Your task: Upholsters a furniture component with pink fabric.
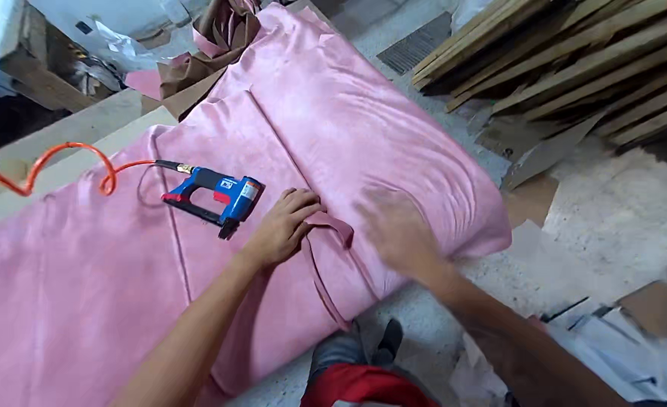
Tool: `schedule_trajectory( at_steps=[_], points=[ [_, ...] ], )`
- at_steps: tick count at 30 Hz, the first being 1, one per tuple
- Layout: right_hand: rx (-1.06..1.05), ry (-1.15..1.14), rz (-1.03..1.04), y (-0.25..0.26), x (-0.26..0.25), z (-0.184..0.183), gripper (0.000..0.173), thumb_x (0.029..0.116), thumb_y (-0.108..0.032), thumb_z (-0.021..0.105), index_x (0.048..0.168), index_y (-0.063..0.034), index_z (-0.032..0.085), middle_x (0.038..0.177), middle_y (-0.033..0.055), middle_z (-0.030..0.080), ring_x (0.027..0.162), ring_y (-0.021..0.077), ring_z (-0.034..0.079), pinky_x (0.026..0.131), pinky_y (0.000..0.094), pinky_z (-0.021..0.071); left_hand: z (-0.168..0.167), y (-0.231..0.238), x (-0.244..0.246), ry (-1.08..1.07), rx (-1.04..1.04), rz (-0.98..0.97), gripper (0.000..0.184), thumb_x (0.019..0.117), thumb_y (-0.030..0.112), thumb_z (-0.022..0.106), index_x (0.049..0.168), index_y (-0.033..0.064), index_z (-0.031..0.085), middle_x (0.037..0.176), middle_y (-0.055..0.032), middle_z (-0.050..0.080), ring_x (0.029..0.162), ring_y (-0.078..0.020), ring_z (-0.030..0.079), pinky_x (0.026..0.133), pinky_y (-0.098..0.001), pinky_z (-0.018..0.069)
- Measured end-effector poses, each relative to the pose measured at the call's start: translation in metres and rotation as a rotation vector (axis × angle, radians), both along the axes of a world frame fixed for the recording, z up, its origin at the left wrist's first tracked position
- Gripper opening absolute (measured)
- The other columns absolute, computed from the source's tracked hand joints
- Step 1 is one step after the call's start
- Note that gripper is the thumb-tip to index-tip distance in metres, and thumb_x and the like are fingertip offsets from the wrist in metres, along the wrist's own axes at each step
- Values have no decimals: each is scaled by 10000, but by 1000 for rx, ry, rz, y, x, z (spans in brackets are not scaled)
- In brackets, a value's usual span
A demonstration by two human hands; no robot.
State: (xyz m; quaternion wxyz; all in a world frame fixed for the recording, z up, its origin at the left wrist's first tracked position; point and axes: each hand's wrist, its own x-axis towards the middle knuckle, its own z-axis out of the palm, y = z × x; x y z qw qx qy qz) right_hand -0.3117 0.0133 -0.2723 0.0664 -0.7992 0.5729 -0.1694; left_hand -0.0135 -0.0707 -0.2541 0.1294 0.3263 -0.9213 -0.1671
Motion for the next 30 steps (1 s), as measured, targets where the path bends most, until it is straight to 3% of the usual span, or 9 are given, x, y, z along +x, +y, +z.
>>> schedule_trajectory(
  at_steps=[4, 6, 8, 10, 13, 17, 20, 24, 30],
  points=[
    [65, 73, -423, -77, -125, 11, 539, 1087, -440, 263, 1567, -275, 446, 1635, 67, 405, 1493, 327, 398, 1147, 636, 381, -7, -25, 1, 23, -6, -89, 435, 1079, 272, 348, 1304, 129, 692, 1435, -46, 599, 1455, -224, 435, 1275, -467, 257],
    [-96, -6, -583, -60, -128, 15, 616, 1072, -512, 330, 1588, -185, 416, 1645, 130, 374, 1514, 358, 353, 1197, 630, 314, -8, -27, 6, 43, -17, -90, 443, 1076, 299, 351, 1302, 129, 693, 1440, -42, 597, 1455, -228, 438, 1270, -466, 264],
    [-327, -69, -472, -8, -73, 7, 782, 974, -578, 452, 1555, -55, 428, 1627, 198, 371, 1534, 353, 298, 1257, 585, 235, -15, -32, 8, 76, -34, -74, 473, 1082, 344, 330, 1304, 144, 696, 1444, -31, 599, 1457, -226, 441, 1269, -490, 258],
    [-406, -79, -261, 58, -11, -41, 712, 950, -644, 458, 1388, -101, 599, 1463, 158, 577, 1425, 291, 476, 1200, 541, 341, -21, -27, 10, 92, -26, -69, 509, 1082, 379, 302, 1283, 142, 705, 1438, -40, 606, 1454, -244, 449, 1264, -520, 258],
    [-486, -33, -233, 59, -74, -101, 516, 1057, -523, 325, 1173, -189, 701, 1268, 93, 688, 1272, 272, 587, 1120, 527, 401, -26, -32, 9, 97, -34, -91, 558, 1068, 406, 266, 1268, 134, 709, 1433, -62, 604, 1445, -270, 457, 1255, -559, 244],
    [-399, -118, -507, -13, -223, -97, 724, 1069, -475, 118, 1457, -61, 568, 1569, 158, 486, 1530, 359, 327, 1258, 663, 125, -31, -32, 9, 82, -38, -82, 594, 1071, 466, 251, 1239, 132, 712, 1382, -78, 627, 1416, -286, 481, 1237, -585, 264],
    [-465, -253, -676, 19, -185, -74, 650, 1069, -473, 291, 1513, -45, 497, 1623, 229, 364, 1546, 395, 255, 1272, 612, 169, -25, -36, 6, 61, -38, -127, 583, 1075, 469, 259, 1223, 133, 712, 1355, -86, 641, 1403, -293, 490, 1231, -604, 259],
    [-408, -328, -327, 56, -54, -75, 557, 1025, -531, 398, 1422, -205, 614, 1524, 81, 548, 1476, 263, 430, 1214, 576, 297, -17, -25, 7, 17, -93, -321, 502, 1068, 367, 279, 1266, 159, 690, 1358, -38, 660, 1424, -248, 470, 1259, -526, 223],
    [-177, -145, -559, 24, -184, -33, 496, 1108, -359, 360, 1493, -104, 540, 1676, 214, 263, 1557, 484, 146, 1235, 715, 92, -12, -26, -3, 27, -52, -396, 610, 1088, 405, 202, 1241, 102, 708, 1319, -108, 681, 1385, -294, 517, 1252, -550, 239]
  ],
)
